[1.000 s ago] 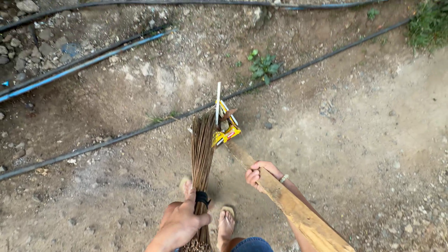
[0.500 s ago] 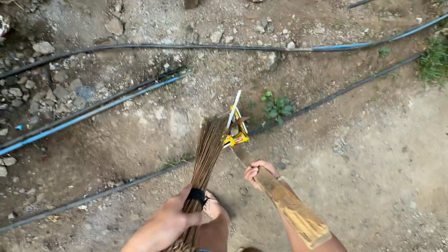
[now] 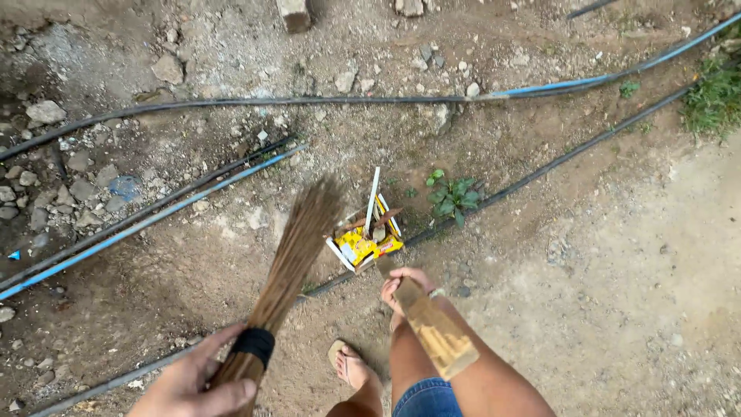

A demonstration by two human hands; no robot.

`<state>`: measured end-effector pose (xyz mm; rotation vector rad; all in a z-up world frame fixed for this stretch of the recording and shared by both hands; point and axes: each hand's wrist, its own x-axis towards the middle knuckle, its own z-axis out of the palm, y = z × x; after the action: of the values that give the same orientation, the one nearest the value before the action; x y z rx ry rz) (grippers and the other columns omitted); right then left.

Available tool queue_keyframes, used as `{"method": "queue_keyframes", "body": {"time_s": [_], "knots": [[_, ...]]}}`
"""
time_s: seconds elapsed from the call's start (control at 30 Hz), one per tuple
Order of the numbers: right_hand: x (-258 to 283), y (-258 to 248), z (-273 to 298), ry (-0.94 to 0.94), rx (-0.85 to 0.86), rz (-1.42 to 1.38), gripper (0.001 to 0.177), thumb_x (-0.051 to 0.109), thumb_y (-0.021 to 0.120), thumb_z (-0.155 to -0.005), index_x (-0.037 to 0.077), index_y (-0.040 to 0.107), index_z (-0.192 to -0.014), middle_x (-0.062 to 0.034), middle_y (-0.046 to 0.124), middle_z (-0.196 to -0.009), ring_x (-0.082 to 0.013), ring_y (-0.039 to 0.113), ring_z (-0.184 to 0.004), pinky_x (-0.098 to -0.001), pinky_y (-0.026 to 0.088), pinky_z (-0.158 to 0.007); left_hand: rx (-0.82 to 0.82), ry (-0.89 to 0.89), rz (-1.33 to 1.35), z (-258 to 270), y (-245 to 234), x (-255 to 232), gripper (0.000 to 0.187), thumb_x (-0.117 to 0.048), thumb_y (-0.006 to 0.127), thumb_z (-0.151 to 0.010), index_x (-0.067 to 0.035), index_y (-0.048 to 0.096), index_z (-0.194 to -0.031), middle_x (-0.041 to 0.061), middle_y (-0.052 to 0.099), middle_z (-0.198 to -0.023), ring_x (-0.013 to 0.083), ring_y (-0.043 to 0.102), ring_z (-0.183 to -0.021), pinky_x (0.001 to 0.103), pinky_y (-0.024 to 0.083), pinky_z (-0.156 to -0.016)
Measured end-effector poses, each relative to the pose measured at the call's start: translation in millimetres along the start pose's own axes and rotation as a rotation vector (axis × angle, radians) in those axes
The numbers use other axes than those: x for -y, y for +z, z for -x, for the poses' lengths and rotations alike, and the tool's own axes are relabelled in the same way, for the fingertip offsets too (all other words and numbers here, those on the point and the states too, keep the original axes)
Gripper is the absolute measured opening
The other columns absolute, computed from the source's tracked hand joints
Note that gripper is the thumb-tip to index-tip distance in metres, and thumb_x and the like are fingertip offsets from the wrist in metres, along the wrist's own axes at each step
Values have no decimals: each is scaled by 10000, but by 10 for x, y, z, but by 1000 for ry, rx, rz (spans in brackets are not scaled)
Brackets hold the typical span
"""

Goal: The person sweeps dry leaves and debris into a pile on a dirt path using a bundle of sticks and then uses a flat wooden board to push the debris into a container.

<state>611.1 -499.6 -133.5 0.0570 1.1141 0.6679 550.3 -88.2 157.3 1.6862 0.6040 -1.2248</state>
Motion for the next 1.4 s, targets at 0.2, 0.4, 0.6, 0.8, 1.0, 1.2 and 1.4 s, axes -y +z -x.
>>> {"method": "queue_keyframes", "body": {"time_s": [0.2,0.4,0.6,0.8,1.0,1.2,1.4], "knots": [[245,-2,25,512,-19,-68,216,66,711,-816,13,546,-945,-92,588,-902,-188,628,-797,-361,554,-750,-304,438,74,-87,-187,-1418,795,-222,816,-746,-28,511,-1454,218,811,-1060,264,751,-950,347,562,-867],[44,-120,-173,308,-227,-53,290,157,664,-906,-42,493,-1030,-171,571,-936,-291,613,-839,-463,558,-811,-331,372,172,-1116,-62,-2693,859,-190,801,-755,-155,422,-1525,188,721,-1169,343,740,-931,466,602,-797],[268,56,-248,317,-299,75,374,242,616,-1006,-96,490,-1107,-217,590,-954,-329,625,-837,-465,557,-796,-290,136,-537,-1966,762,-1887,937,-174,697,-783,-167,208,-1582,251,662,-1238,406,647,-1177,465,513,-1063],[242,33,-227,463,-18,389,464,362,508,-1030,-85,578,-1132,-142,623,-888,-308,629,-835,-453,537,-848,-239,59,-350,-1237,483,-1513,992,-163,799,-664,-219,365,-1554,179,728,-1127,271,716,-1094,325,547,-1045],[259,13,-235,408,108,414,302,257,566,-986,-43,569,-1029,-134,617,-851,-284,617,-815,-436,536,-858,-373,136,-485,-934,235,-2380,961,-169,764,-709,-239,347,-1573,201,714,-1154,300,721,-1062,376,545,-1016],[556,-90,5,378,-9,107,258,109,581,-901,-78,547,-1075,-121,597,-875,-207,591,-754,-379,521,-767,-134,149,-895,-1509,355,-1960,786,-184,645,-851,-125,363,-1582,200,736,-1122,289,739,-1014,434,466,-1067],[876,-58,242,391,-55,18,267,137,580,-878,-50,504,-1052,-88,553,-893,-181,566,-776,-338,514,-768,-156,92,-475,-1521,-35,-1244,931,-211,856,-713,-221,440,-1546,218,791,-1113,233,793,-1024,315,579,-994]]}}
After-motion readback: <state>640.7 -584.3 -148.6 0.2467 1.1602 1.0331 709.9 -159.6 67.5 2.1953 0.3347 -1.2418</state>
